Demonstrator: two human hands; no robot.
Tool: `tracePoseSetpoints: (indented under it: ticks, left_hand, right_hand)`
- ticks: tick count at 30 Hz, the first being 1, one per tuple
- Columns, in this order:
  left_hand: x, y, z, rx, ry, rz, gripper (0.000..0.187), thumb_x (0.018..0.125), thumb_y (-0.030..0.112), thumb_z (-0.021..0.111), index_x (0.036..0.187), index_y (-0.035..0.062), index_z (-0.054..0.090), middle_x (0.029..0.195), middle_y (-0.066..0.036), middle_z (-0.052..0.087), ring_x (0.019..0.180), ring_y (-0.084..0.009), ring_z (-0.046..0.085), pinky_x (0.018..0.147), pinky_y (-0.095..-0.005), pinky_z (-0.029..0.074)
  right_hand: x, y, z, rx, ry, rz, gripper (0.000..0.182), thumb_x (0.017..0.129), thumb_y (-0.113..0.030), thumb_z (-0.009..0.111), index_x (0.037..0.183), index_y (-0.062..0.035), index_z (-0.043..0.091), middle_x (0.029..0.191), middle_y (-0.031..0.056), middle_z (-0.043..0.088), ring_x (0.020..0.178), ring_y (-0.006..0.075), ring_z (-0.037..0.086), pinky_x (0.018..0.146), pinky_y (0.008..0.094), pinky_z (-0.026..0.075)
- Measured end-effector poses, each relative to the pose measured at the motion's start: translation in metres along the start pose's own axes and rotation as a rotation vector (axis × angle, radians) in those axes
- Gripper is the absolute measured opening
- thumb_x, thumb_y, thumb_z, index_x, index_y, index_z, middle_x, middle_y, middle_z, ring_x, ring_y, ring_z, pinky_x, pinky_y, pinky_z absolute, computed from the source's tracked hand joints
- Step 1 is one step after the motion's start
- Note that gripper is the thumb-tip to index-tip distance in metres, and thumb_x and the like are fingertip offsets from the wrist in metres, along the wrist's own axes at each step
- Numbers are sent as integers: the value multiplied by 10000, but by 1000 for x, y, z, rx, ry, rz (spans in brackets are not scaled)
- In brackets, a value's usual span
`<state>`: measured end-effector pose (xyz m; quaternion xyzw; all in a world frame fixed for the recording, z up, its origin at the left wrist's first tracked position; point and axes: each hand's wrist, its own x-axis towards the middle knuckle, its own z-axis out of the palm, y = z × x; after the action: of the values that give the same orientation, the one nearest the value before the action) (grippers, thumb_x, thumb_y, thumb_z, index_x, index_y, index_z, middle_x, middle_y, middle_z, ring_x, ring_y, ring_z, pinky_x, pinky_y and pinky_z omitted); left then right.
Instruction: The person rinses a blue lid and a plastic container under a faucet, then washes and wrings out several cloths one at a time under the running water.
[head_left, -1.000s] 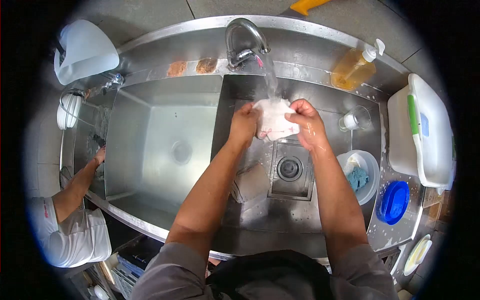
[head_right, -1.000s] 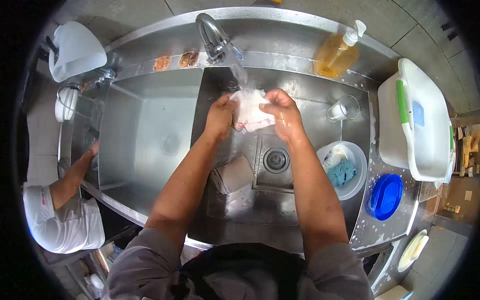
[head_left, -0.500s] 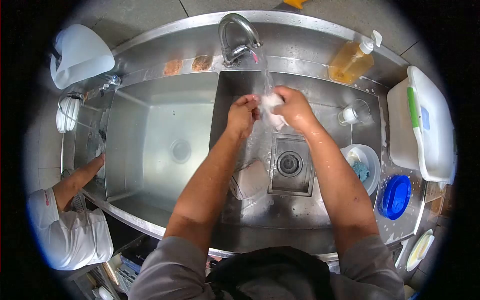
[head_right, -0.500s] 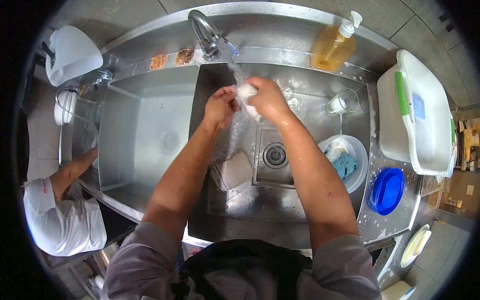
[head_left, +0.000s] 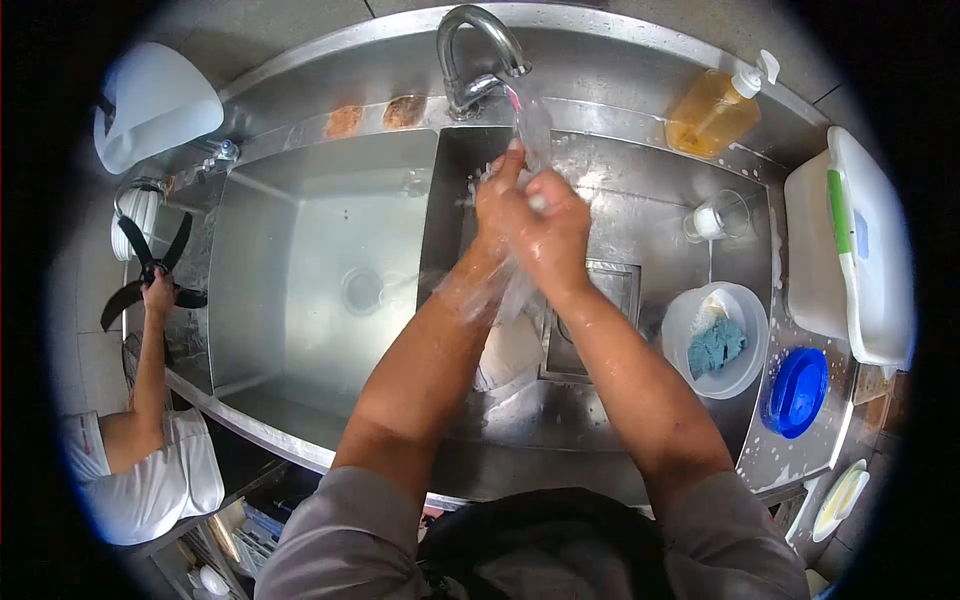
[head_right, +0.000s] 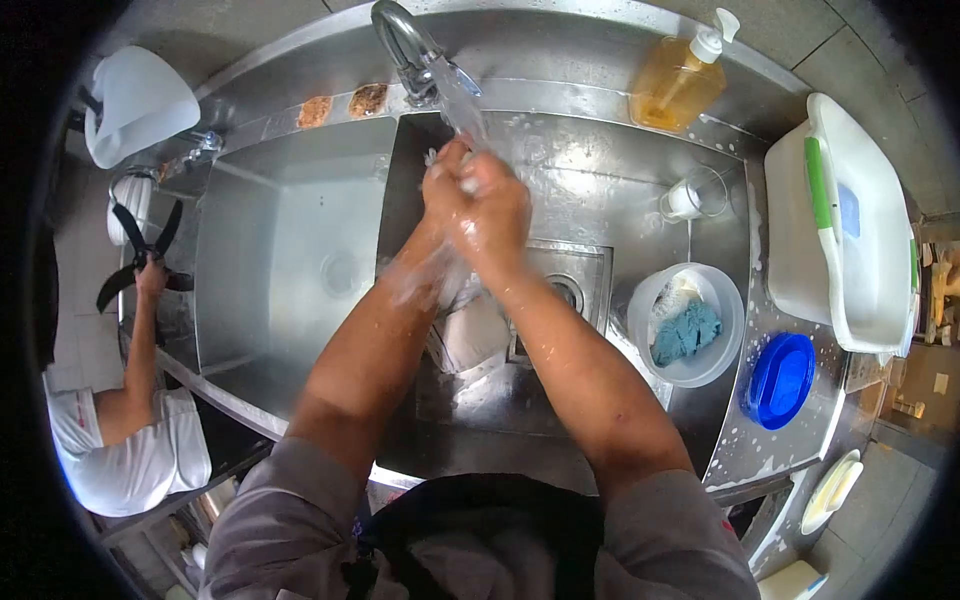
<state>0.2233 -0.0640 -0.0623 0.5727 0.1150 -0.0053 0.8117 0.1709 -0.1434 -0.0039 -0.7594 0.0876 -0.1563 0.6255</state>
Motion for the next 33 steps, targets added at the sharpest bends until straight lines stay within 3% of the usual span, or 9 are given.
tracePoseSetpoints:
  ticks: [4,7,15,20,22,24,28,31,33]
  left_hand:
    - [-20,-2,-7,1219,-221,717,243,896,282,603,979,65,675,964,-66,703,859,-202,672,716,-332,523]
    - [1,-1,-9,211,-182,-25,238,964,274,512,1000,75,638,872,-70,657,778,-193,666,654,-330,534]
    - [-41,43,-3,-71,-252,-603,403,1006,344,453,1318,94,495,1190,-89,625,986,-241,638,858,-433,540]
    - [-29,49,8,-138,-205,-144,309,990,207,474,1255,59,533,1105,-89,648,909,-205,660,701,-392,557]
    - [-19,46,14,-181,-330,-20,371,955,149,514,1308,38,504,1109,-82,637,1011,-196,622,743,-398,547]
    - [-36,72,20,-181,-280,-419,449,934,126,537,1368,35,467,1189,-90,593,1070,-195,583,811,-385,524]
    - [-32,93,1,444,-619,240,635,849,99,662,1437,108,422,1454,-125,406,1270,-310,485,1028,-459,421]
    - [-24,100,1,1205,-907,1215,745,672,82,738,1375,94,493,1399,-201,469,1208,-377,544,942,-480,487]
    - [-6,95,-2,1380,-925,951,649,685,104,735,1304,84,539,1307,-200,544,1141,-371,585,916,-467,501]
  right_hand:
    - [19,30,-5,-125,-11,27,198,835,-182,674,767,-12,597,698,143,643,633,222,610,603,362,487]
    - [-10,9,11,-234,121,-392,240,904,-218,577,795,-4,593,710,220,607,605,293,584,582,420,451]
    - [45,3,-12,-177,-332,58,325,830,-244,717,1043,-19,618,913,220,682,833,344,673,750,398,520]
    - [43,15,-31,1,-266,-75,510,825,-272,746,1241,-50,552,1092,163,653,986,271,645,846,417,503]
    - [36,19,-36,572,-358,574,502,842,-313,750,1242,-79,557,1098,80,647,1033,240,610,851,462,485]
    - [23,6,-30,651,-309,554,540,821,-353,775,1249,-106,556,1088,46,637,1062,221,577,845,481,463]
    - [58,41,-53,641,-536,443,315,806,-217,767,1065,-90,639,902,67,653,701,173,608,552,301,454]
    - [63,3,-68,338,-1115,779,283,764,-24,726,1038,-18,656,779,84,623,595,122,571,429,260,400]
    - [65,1,-53,40,-1121,632,273,757,-27,728,1022,-14,666,778,99,637,626,148,600,480,286,457]
